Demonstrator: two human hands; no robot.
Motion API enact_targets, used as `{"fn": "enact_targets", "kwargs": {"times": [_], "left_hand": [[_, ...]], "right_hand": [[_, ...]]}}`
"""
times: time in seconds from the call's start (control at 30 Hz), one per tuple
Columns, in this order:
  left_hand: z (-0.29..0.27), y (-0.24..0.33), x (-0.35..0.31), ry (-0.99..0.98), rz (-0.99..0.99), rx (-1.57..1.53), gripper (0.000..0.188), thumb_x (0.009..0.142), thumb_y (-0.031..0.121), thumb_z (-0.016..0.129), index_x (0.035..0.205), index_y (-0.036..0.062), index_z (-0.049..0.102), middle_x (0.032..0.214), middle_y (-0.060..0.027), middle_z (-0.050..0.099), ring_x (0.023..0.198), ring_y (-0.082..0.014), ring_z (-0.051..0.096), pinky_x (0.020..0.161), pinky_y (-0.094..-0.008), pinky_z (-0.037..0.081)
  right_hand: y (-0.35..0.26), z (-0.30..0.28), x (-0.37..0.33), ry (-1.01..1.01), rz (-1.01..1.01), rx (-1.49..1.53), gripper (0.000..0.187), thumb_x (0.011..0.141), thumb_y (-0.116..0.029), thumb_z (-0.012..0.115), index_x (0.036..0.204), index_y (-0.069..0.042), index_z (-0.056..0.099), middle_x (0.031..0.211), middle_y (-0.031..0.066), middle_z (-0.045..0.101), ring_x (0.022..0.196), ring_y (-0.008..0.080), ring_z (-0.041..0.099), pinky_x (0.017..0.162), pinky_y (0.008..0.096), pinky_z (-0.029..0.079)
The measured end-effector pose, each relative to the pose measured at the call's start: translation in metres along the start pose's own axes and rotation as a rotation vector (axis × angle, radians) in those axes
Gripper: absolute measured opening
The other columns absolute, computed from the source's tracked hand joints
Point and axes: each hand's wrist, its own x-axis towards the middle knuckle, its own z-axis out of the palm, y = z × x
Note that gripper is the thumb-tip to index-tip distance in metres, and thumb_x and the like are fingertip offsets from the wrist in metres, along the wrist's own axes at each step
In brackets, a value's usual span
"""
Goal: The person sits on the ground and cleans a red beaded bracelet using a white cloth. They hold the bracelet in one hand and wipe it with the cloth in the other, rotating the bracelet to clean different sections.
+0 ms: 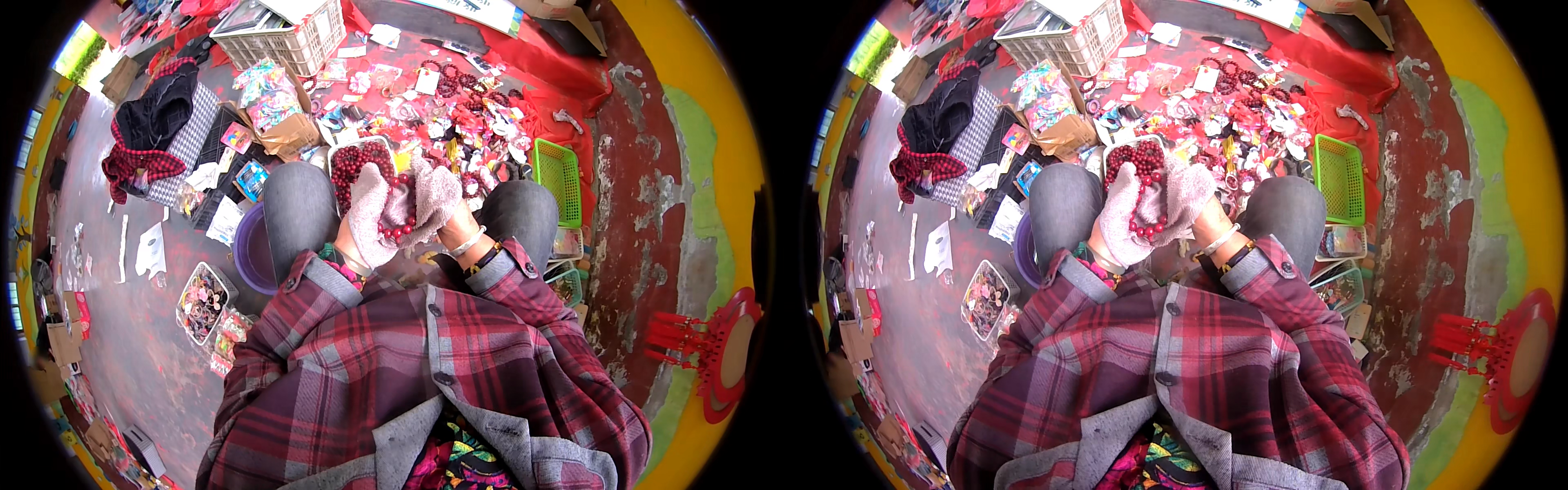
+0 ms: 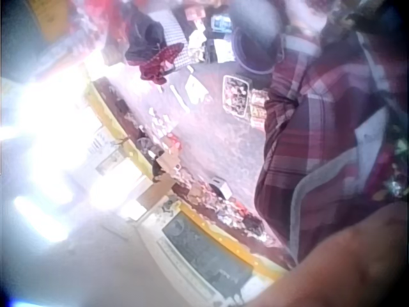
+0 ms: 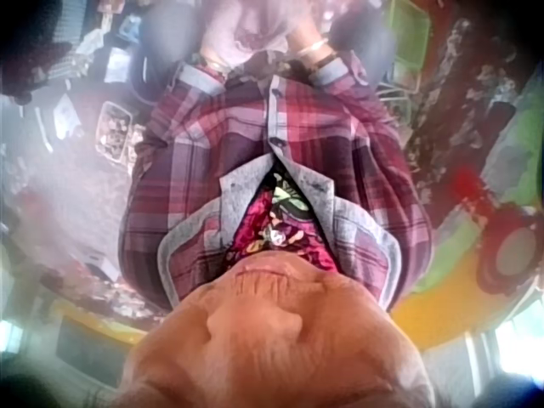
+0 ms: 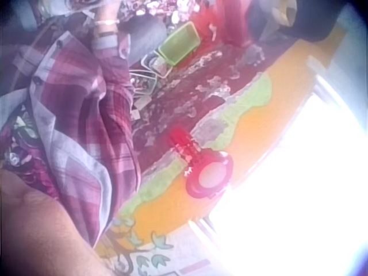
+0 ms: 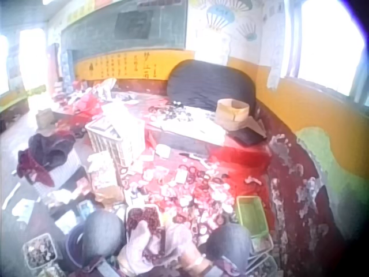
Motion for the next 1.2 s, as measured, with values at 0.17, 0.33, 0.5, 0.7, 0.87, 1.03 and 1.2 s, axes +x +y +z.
{"fn": "enact_targets", "kwargs": {"times": [0.17, 0.33, 0.5, 0.7, 0.87, 1.03, 1.2], "left_hand": [[-0.055, -0.001, 0.009, 0.065, 0.086, 0.138, 0.047, 0.097, 0.040, 0.038, 0.128, 0.0043, 0.044, 0.125, -0.0132, 0.052, 0.113, -0.0276, 0.053, 0.096, -0.0434, 0.044], [-0.050, 0.003, 0.007, 0.094, 0.126, 0.211, 0.044, 0.098, 0.036, 0.039, 0.126, 0.0026, 0.047, 0.118, -0.0134, 0.057, 0.108, -0.0274, 0.057, 0.095, -0.0410, 0.046], [-0.002, 0.010, -0.004, 0.114, 0.041, 0.039, 0.043, 0.099, 0.032, 0.032, 0.124, 0.0017, 0.047, 0.120, -0.0159, 0.056, 0.110, -0.0291, 0.056, 0.098, -0.0440, 0.043], [0.015, 0.008, 0.000, 0.045, -0.011, -0.068, 0.044, 0.097, 0.035, 0.037, 0.129, 0.0051, 0.041, 0.126, -0.0168, 0.050, 0.114, -0.0341, 0.051, 0.093, -0.0546, 0.044], [-0.011, 0.006, -0.001, 0.030, 0.119, 0.100, 0.047, 0.098, 0.037, 0.035, 0.133, 0.0046, 0.037, 0.132, -0.0154, 0.045, 0.121, -0.0317, 0.046, 0.101, -0.0501, 0.038], [-0.023, 0.008, 0.005, 0.006, 0.114, 0.063, 0.048, 0.099, 0.038, 0.030, 0.131, 0.0033, 0.039, 0.133, -0.0153, 0.045, 0.122, -0.0304, 0.045, 0.103, -0.0471, 0.037], [-0.008, 0.013, -0.001, 0.161, 0.245, -0.015, 0.043, 0.098, 0.037, 0.038, 0.120, 0.0020, 0.049, 0.118, -0.0128, 0.056, 0.108, -0.0279, 0.055, 0.094, -0.0438, 0.045]], "right_hand": [[-0.010, 0.017, -0.008, -0.068, 0.051, -0.062, 0.026, 0.088, -0.016, 0.056, 0.111, -0.005, 0.055, 0.092, -0.0005, 0.058, 0.082, 0.0122, 0.054, 0.072, 0.0282, 0.047], [0.009, -0.008, 0.009, -0.078, -0.049, -0.288, 0.017, 0.091, -0.019, 0.054, 0.103, -0.006, 0.058, 0.083, -0.0026, 0.058, 0.073, 0.0114, 0.054, 0.066, 0.0278, 0.046], [-0.017, 0.028, -0.005, 0.101, 0.109, -0.003, 0.013, 0.093, -0.019, 0.052, 0.092, -0.010, 0.061, 0.080, -0.0029, 0.057, 0.072, 0.0084, 0.053, 0.063, 0.0244, 0.044], [0.002, -0.015, 0.007, 0.048, 0.072, 0.046, 0.027, 0.092, -0.018, 0.052, 0.115, -0.004, 0.055, 0.095, -0.0017, 0.059, 0.084, 0.0085, 0.056, 0.076, 0.0237, 0.047], [0.011, -0.004, 0.012, -0.070, -0.173, -0.323, 0.014, 0.090, -0.014, 0.052, 0.099, -0.005, 0.057, 0.084, 0.0008, 0.059, 0.076, 0.0097, 0.055, 0.065, 0.0251, 0.046], [-0.005, 0.018, -0.007, -0.096, 0.050, -0.095, 0.022, 0.089, -0.003, 0.045, 0.107, -0.003, 0.058, 0.092, 0.0065, 0.062, 0.077, 0.0146, 0.059, 0.065, 0.0248, 0.048], [0.034, -0.011, 0.013, -0.097, -0.116, -0.196, 0.027, 0.091, -0.017, 0.047, 0.115, -0.007, 0.055, 0.100, 0.0059, 0.063, 0.088, 0.0159, 0.060, 0.075, 0.0308, 0.048]]}}
